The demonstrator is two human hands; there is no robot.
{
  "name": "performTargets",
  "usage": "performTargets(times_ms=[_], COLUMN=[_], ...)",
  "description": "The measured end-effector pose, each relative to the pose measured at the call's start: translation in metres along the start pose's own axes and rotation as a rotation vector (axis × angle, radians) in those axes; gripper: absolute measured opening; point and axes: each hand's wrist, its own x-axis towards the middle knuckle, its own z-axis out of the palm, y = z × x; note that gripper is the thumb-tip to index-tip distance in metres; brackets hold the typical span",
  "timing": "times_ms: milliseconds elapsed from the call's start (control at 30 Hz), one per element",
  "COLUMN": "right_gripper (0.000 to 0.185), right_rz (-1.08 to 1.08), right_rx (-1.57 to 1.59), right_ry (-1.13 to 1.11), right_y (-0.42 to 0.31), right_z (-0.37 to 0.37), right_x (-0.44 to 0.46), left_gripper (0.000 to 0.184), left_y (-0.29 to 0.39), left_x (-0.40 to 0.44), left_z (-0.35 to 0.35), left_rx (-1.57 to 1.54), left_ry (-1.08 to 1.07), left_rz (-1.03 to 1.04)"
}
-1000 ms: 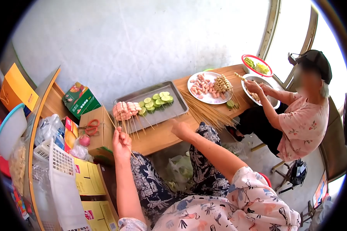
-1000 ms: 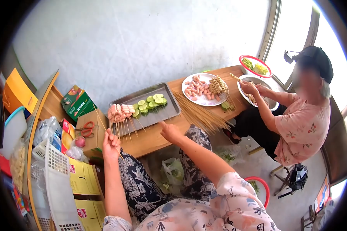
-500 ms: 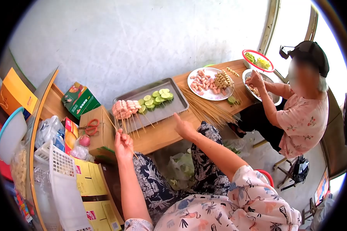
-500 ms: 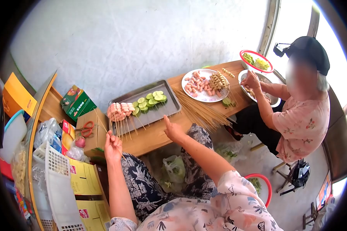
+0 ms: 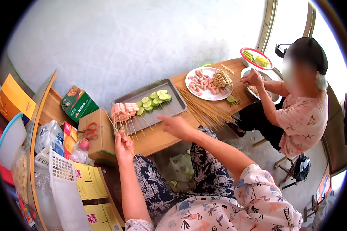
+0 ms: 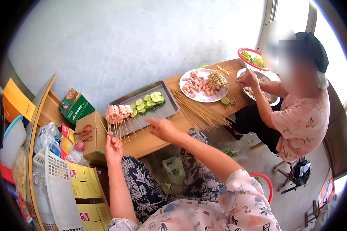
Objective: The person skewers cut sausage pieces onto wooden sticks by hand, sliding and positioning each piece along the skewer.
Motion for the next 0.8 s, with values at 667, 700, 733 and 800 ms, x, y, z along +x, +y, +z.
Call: performTargets(times_ms=[667, 700, 733, 800], right_gripper=[0.065, 0.066, 0.066, 0.067], right_rz=[-0.421, -0.286, -0.155, -0.016], right_rx=[1.856, 1.773, 1.687, 1.257], right_ry=[0.057, 0.051, 0.042, 0.012], right_y=[-0.068, -0.070, -0.070, -0.041], right_z=[-0.180, -0.179, -0.174, -0.132], right_x=[-0.046, -0.049, -0.050, -0.050], left_gripper=[0.021, 0.021, 0.021, 0.022], left_y=[-0.001, -0.001, -0.003, -0.005], left_x=[0.002, 0.003, 0.005, 0.006], left_z=[0.002, 0.003, 0.006, 0.004], left_rx=[0.065, 0.052, 0.049, 0.052], left_ry=[-0.080, -0.067, -0.073, -0.055], left_rz=[-0.001, -0.005, -0.009, 0.010])
